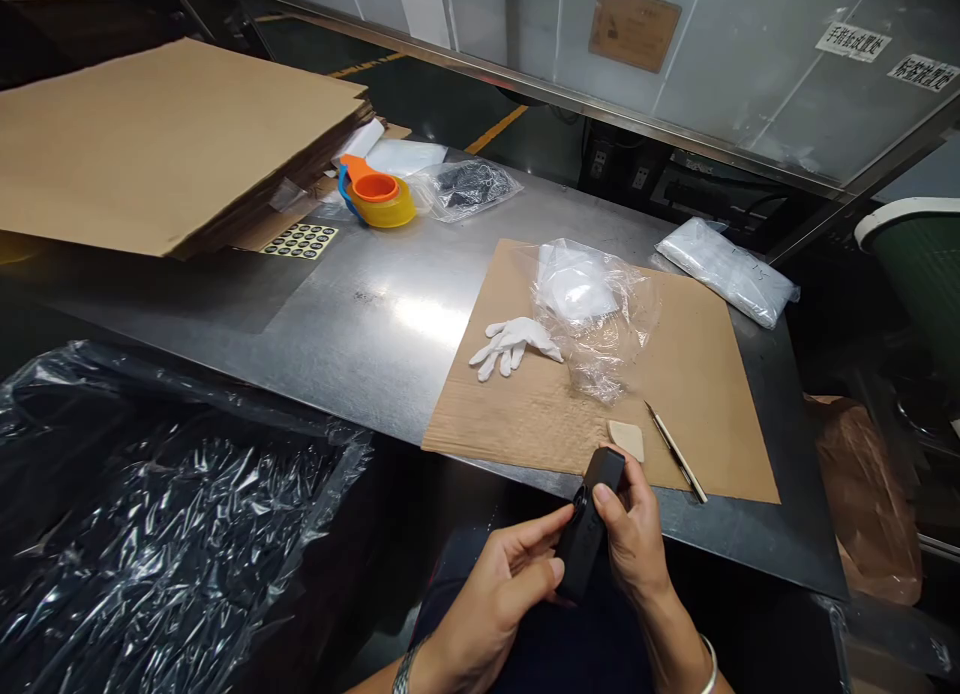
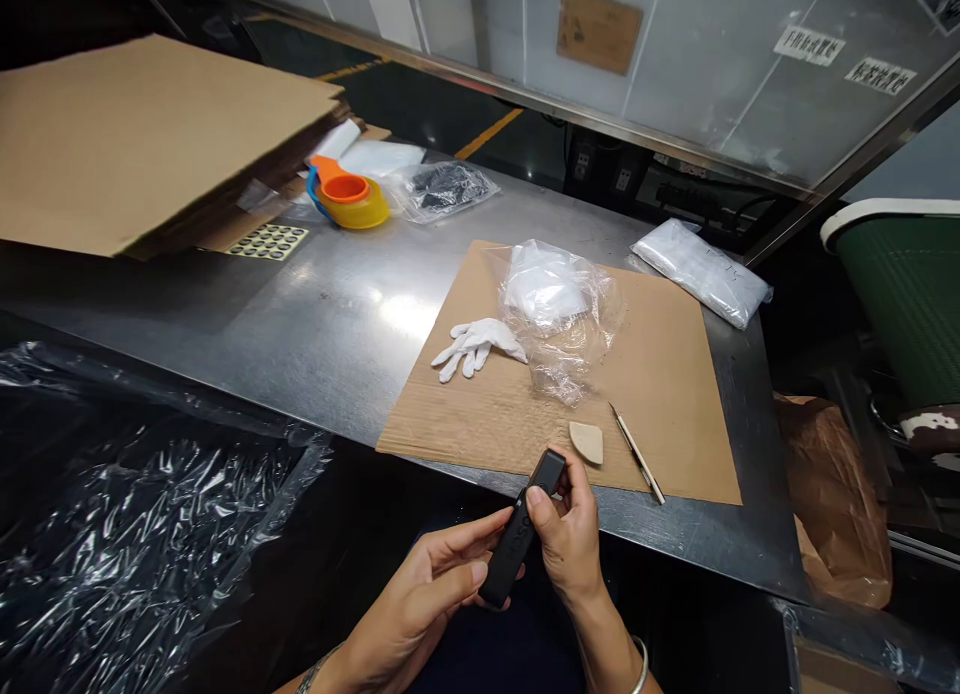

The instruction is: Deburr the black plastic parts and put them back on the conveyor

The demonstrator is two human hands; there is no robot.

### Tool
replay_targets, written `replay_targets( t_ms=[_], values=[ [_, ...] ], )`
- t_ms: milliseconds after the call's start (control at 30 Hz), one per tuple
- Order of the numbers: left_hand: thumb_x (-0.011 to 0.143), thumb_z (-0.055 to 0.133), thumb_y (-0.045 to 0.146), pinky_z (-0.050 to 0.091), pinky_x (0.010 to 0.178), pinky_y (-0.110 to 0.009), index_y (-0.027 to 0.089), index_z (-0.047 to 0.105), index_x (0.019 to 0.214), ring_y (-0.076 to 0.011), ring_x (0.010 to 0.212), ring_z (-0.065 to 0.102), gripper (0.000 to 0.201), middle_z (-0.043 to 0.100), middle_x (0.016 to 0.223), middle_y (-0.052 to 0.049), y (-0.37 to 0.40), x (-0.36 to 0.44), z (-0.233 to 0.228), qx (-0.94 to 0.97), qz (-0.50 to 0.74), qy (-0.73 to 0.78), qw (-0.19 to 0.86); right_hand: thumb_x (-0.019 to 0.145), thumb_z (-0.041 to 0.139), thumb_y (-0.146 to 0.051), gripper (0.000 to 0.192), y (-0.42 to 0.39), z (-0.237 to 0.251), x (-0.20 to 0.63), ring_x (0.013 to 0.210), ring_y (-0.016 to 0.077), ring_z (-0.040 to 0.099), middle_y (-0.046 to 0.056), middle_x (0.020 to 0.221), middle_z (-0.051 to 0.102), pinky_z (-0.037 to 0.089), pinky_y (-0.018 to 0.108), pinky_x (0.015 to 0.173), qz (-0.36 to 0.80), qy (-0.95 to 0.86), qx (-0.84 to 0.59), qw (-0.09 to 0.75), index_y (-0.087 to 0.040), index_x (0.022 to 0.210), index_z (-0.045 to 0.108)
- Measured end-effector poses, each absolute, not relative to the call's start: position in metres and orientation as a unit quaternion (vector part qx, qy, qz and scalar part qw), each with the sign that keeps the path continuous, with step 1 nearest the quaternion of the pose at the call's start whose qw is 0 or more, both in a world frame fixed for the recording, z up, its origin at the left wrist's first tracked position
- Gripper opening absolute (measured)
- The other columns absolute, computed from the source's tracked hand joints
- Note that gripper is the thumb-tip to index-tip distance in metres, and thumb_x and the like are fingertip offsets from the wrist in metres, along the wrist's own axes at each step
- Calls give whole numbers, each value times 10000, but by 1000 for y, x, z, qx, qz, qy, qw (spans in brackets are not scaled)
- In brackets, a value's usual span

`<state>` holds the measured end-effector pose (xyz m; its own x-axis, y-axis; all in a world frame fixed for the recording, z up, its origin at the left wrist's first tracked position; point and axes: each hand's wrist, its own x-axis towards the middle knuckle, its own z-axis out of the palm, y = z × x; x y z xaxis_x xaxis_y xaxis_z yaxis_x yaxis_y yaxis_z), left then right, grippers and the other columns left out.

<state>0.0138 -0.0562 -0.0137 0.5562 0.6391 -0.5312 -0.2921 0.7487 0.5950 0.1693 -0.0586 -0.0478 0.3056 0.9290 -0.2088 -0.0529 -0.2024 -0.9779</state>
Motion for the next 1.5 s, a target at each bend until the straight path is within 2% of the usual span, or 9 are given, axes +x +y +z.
replay_targets(
  t_ms=[233,800,1100,1300,1500],
  values=[
    [689,681,293,442,724,-346,196,611,1149,-234,883,558,476,649,1056,-123,-56,17,-14,240,281,389,844,740,620,-424,486,-60,-40,168,702,134,522,5,870,554,417,218,552,460,-372,-624,511,-229,1153,453],
    [687,676,274,450,652,-300,179,624,1133,-180,748,558,459,675,993,-122,-56,20,-18,232,297,379,845,755,599,-397,461,-64,-39,166,632,116,458,-14,805,496,415,227,571,416,-411,-651,484,-237,1163,455],
    [670,699,323,461,672,-326,168,651,1090,-207,768,581,451,674,994,-125,-60,21,-25,225,301,407,832,763,599,-397,481,-67,-41,164,637,118,468,-2,834,511,417,233,573,413,-414,-657,475,-234,1185,434],
    [696,691,335,478,636,-317,149,633,1112,-206,789,570,460,673,950,-125,-61,22,-23,208,291,418,835,746,611,-406,475,-65,-45,165,603,110,449,-21,760,492,411,218,539,429,-391,-656,482,-218,1156,464],
    [723,670,339,493,663,-340,155,617,1137,-232,838,588,456,657,994,-126,-62,22,-23,206,282,430,832,743,611,-441,451,-60,-51,168,704,119,486,-3,860,528,425,214,604,452,-365,-639,503,-213,1113,490]
  ],
)
